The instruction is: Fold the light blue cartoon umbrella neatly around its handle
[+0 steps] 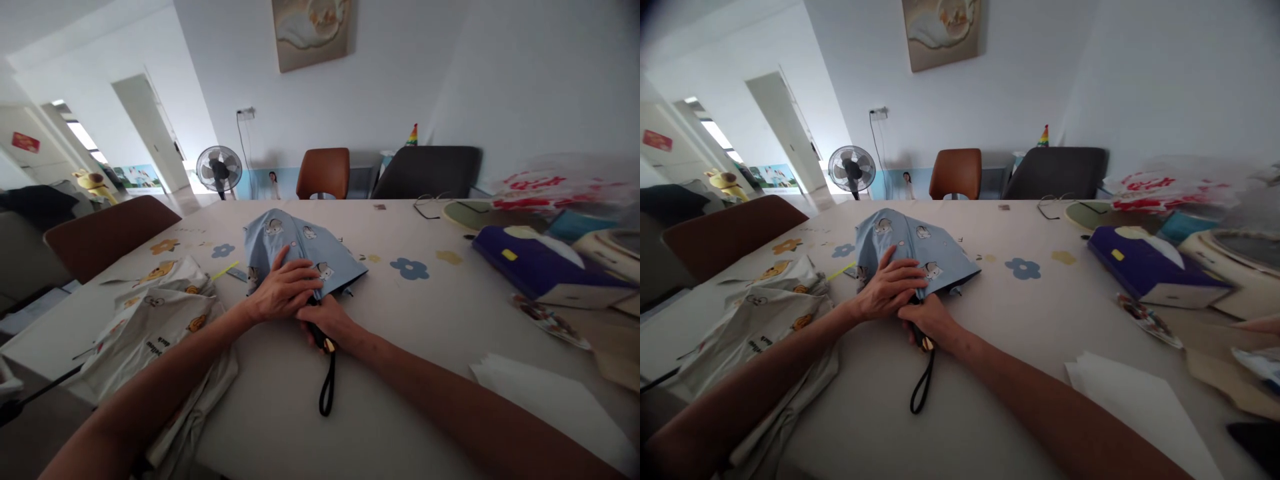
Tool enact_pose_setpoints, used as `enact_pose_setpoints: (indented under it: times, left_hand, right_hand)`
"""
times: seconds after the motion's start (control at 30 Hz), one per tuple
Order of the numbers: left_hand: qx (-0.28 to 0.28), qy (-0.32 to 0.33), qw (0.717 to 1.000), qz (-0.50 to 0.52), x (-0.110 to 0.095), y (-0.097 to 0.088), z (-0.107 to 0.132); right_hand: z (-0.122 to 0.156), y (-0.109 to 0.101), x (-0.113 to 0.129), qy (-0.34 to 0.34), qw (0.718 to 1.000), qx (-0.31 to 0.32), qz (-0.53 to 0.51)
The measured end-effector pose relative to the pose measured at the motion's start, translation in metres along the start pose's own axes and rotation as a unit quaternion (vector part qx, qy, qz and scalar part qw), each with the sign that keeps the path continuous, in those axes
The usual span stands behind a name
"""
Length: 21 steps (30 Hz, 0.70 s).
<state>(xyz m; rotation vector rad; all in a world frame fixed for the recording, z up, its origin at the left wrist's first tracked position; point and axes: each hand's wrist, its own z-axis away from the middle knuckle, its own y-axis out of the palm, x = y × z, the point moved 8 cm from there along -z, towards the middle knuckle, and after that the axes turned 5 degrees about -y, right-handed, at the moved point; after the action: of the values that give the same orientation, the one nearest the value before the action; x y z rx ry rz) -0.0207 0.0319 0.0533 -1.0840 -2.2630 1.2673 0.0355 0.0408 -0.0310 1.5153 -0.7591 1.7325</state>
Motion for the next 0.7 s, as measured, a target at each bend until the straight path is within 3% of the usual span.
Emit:
enact_pose_setpoints:
  times: [0.23,0.4,0.6,0.7]
  left_hand:
    - [-0.006,0.002,0.998,0.055,-0.003,-0.007,-0.004]
    - [-0.014,0.003,0.997,0.074,-0.003,-0.011,-0.005]
    - [-0.017,0.011,0.997,0.07,-0.002,-0.009,-0.006]
    - [-0.008,0.028,0.998,0.051,-0.003,-0.007,-0.011]
  right_hand:
    - [0.004,-0.003,0.005,-0.034,0.996,0.009,-0.08]
    - [0.004,-0.005,-0.002,-0.007,0.993,-0.001,-0.117]
    - [0.0,-0.006,-0.008,-0.002,0.995,-0.011,-0.1]
    - [0.001,-0.009,-0.009,0.002,0.996,-0.048,-0.08]
